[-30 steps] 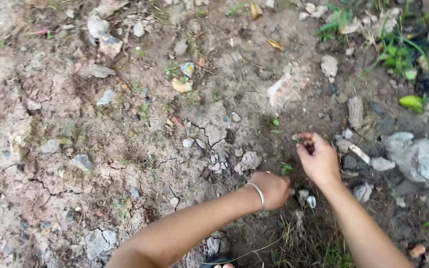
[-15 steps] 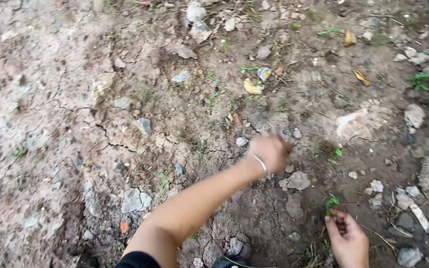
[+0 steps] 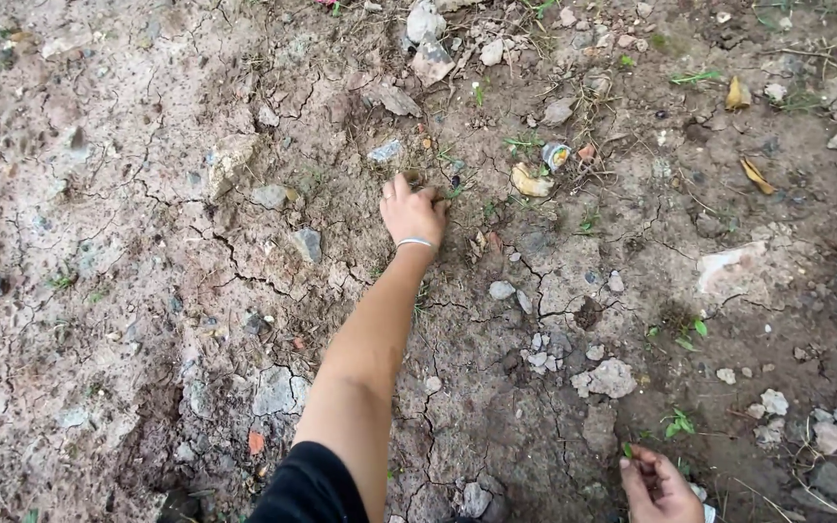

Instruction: Manually pulling weeds and grass from the soil in a garden area.

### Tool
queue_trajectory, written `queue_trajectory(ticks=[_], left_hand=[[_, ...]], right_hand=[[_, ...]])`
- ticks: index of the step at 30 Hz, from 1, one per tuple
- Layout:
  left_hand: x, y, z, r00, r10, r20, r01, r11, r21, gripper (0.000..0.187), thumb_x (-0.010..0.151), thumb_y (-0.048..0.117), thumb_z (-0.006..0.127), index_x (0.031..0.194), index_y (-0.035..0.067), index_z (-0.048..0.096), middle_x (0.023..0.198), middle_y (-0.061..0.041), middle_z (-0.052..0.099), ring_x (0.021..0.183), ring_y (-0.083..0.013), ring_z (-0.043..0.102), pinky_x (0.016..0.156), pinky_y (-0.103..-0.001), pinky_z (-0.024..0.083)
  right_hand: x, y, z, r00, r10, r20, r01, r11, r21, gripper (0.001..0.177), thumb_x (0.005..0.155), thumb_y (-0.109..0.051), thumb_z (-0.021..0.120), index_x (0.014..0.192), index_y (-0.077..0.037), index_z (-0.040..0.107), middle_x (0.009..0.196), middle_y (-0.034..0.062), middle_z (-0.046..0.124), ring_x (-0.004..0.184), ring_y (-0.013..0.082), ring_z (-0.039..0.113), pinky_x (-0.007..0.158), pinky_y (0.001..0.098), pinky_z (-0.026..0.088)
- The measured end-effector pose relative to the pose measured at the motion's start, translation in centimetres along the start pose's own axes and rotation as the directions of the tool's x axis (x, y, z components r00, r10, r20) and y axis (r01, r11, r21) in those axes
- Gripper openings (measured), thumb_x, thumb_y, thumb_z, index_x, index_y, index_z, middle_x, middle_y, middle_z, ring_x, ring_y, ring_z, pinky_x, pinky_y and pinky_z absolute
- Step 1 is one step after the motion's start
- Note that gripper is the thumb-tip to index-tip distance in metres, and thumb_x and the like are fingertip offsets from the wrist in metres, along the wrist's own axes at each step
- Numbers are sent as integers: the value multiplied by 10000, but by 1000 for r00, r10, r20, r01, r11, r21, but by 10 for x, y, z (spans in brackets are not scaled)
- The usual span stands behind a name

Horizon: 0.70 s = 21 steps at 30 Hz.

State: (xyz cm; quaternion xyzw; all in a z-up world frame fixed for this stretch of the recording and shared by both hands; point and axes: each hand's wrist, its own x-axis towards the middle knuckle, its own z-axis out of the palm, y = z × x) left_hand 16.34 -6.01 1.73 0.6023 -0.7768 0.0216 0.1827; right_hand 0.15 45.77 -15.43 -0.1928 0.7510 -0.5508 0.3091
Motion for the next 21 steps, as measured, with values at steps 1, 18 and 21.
queue_trajectory(ticks=[1, 18, 21], left_hand=[[5, -3, 12, 1000, -5, 1, 5, 1000, -2, 181, 796, 323, 800, 913, 186, 823, 1326, -72, 572, 1229, -295, 479, 1033, -451, 402], [2, 36, 14, 907, 335, 254, -335, 941, -43, 281, 858, 462, 731, 1005, 232, 797, 1062, -19, 669, 1117, -268, 507, 975, -460, 361], [-2, 35, 30, 930, 308, 200, -320, 947, 29, 252, 893, 346, 671, 1034, 159, 764, 1065, -75, 721, 1045, -308, 550, 934, -471, 379]], right_hand=[[1, -11, 2, 1000, -1, 2, 1, 1000, -5, 207, 876, 92, 698, 1082, 113, 708, 816, 163, 726, 656, 167, 645, 639, 254, 500], [6, 114, -19, 992, -27, 122, 25, 999, 22, 262, 838, 17, 718, 1100, 36, 712, 693, 97, 697, 487, 119, 560, 457, 239, 437], [5, 128, -20, 989, 23, 148, -23, 1000, 0, 273, 845, 12, 723, 1117, 21, 731, 663, 58, 642, 484, 100, 483, 455, 244, 401]])
